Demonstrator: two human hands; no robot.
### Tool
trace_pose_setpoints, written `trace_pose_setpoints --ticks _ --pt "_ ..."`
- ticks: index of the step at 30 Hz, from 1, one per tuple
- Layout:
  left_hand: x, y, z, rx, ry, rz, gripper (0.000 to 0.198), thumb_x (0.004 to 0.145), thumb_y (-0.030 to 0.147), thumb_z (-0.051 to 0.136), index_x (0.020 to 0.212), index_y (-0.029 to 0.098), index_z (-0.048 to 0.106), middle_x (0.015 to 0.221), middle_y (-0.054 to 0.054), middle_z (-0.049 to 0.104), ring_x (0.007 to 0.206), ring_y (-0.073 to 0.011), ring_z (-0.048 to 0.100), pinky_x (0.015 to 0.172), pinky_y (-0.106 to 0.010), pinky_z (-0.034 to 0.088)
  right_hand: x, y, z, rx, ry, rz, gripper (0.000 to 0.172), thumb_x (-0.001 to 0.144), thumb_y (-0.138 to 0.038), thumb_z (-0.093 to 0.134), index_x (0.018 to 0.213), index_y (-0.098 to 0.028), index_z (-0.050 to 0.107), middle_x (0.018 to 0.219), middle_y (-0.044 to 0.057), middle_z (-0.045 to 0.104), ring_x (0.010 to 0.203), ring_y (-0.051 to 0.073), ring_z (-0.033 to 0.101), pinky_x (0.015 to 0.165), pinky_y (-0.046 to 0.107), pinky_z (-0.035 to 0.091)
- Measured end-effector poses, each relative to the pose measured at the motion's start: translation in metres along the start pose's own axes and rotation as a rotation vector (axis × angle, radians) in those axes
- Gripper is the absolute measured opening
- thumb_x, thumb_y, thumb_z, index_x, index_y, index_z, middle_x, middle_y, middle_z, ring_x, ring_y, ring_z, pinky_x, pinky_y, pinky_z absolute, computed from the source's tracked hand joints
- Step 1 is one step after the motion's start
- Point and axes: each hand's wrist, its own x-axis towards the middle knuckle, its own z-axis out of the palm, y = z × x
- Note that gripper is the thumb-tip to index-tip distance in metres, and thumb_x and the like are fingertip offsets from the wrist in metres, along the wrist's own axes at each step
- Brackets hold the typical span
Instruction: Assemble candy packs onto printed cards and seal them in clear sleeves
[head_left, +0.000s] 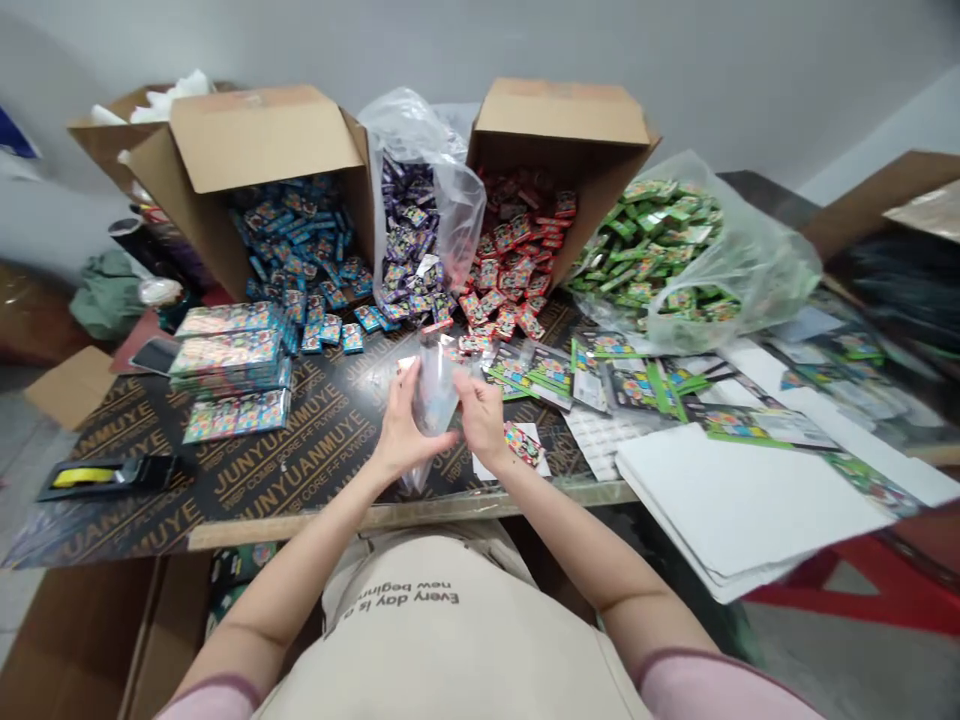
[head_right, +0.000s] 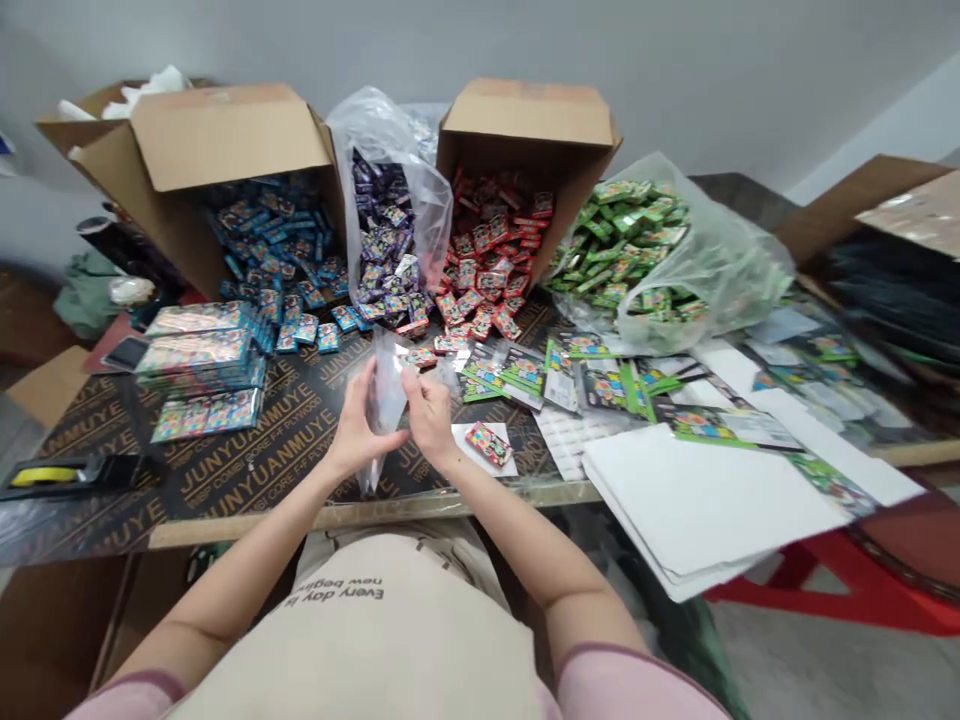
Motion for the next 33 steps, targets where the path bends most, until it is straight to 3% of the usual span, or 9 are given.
trace_pose_setpoints --ticks 4,7,11,14,16,20,26,29,33 --pt "-0.016 0.003 -0.022 -0.649 -0.232 -0.330 0.085 0.064 0.054 0.067 0.137 0.017 0.044 0.131 -0.017 0.054 0.119 -0.0358 0.053 0.099 -0.053 0.042 0.011 -0.008 0.003 0.217 -0.173 -0.040 0.044 0.089 -0.060 0.043 0.098 -0.021 0.062 0.093 0.005 0.063 0.083 0.018 0.061 0.074 0.032 0.049" --pt "-0.031 0.007 -0.036 -0.974 -0.331 -0.460 0.067 0.073 0.055 0.056 0.124 0.012 0.058 0.121 -0.018 0.062 0.114 -0.0348 0.057 0.096 -0.051 0.044 0.022 -0.007 -0.002 0.099 -0.230 -0.102 0.036 0.085 -0.053 0.057 0.104 -0.023 0.059 0.095 0.004 0.062 0.090 0.018 0.059 0.082 0.032 0.046" --pt "-0.037 0.004 -0.041 -1.013 -0.325 -0.529 0.060 0.068 0.052 0.064 0.113 0.012 0.065 0.111 -0.017 0.067 0.108 -0.0336 0.060 0.094 -0.047 0.045 0.029 -0.007 -0.004 -0.091 -0.376 -0.162 0.033 0.076 -0.053 0.067 0.082 -0.020 0.060 0.078 0.001 0.057 0.074 0.016 0.053 0.072 0.030 0.044" --pt "-0.033 0.000 -0.043 -0.938 -0.329 -0.537 0.065 0.059 0.042 0.074 0.117 0.017 0.063 0.109 -0.011 0.069 0.101 -0.0303 0.064 0.090 -0.042 0.047 0.033 -0.008 -0.007 -0.214 -0.577 -0.280 0.036 0.071 -0.051 0.072 0.068 -0.019 0.057 0.074 0.001 0.057 0.077 0.018 0.051 0.076 0.032 0.042" --pt "-0.031 0.000 -0.046 -0.874 -0.336 -0.517 0.063 0.058 0.036 0.076 0.117 0.017 0.064 0.108 -0.009 0.070 0.096 -0.0267 0.064 0.087 -0.037 0.047 0.037 -0.010 -0.009 -0.250 -0.721 -0.309 0.034 0.070 -0.049 0.074 0.073 -0.018 0.059 0.074 0.001 0.058 0.076 0.017 0.051 0.076 0.032 0.041" --pt "-0.030 0.004 -0.050 -0.745 -0.332 -0.499 0.045 0.063 0.028 0.075 0.106 0.015 0.069 0.096 -0.006 0.072 0.082 -0.0171 0.063 0.076 -0.025 0.045 0.045 -0.009 -0.011 -0.145 -0.893 -0.170 0.035 0.073 -0.045 0.072 0.091 -0.018 0.060 0.070 -0.003 0.057 0.061 0.012 0.047 0.062 0.026 0.040" --pt "-0.028 0.000 -0.051 -0.725 -0.205 -0.533 0.034 0.066 0.032 0.071 0.094 0.013 0.070 0.079 -0.003 0.071 0.061 -0.0120 0.056 0.061 -0.023 0.041 0.040 0.004 0.000 -0.003 -0.639 -0.149 0.028 0.075 -0.043 0.070 0.081 -0.018 0.062 0.076 0.000 0.060 0.071 0.014 0.053 0.070 0.027 0.043" --pt "-0.031 -0.004 -0.049 -0.705 -0.184 -0.553 0.034 0.065 0.033 0.072 0.093 0.013 0.070 0.081 -0.004 0.071 0.065 -0.0142 0.058 0.064 -0.024 0.043 0.036 0.006 0.002 0.020 -0.648 -0.145 0.028 0.079 -0.044 0.065 0.093 -0.019 0.065 0.090 0.003 0.065 0.085 0.018 0.059 0.081 0.033 0.046" --pt "-0.034 -0.004 -0.049 -0.716 -0.089 -0.561 0.037 0.065 0.034 0.072 0.095 0.013 0.069 0.082 -0.004 0.072 0.065 -0.0148 0.060 0.064 -0.025 0.044 0.033 0.005 0.007 -0.003 -0.360 -0.141 0.068 0.070 -0.047 0.074 0.130 -0.026 0.050 0.125 0.009 0.059 0.116 0.025 0.052 0.099 0.043 0.039"
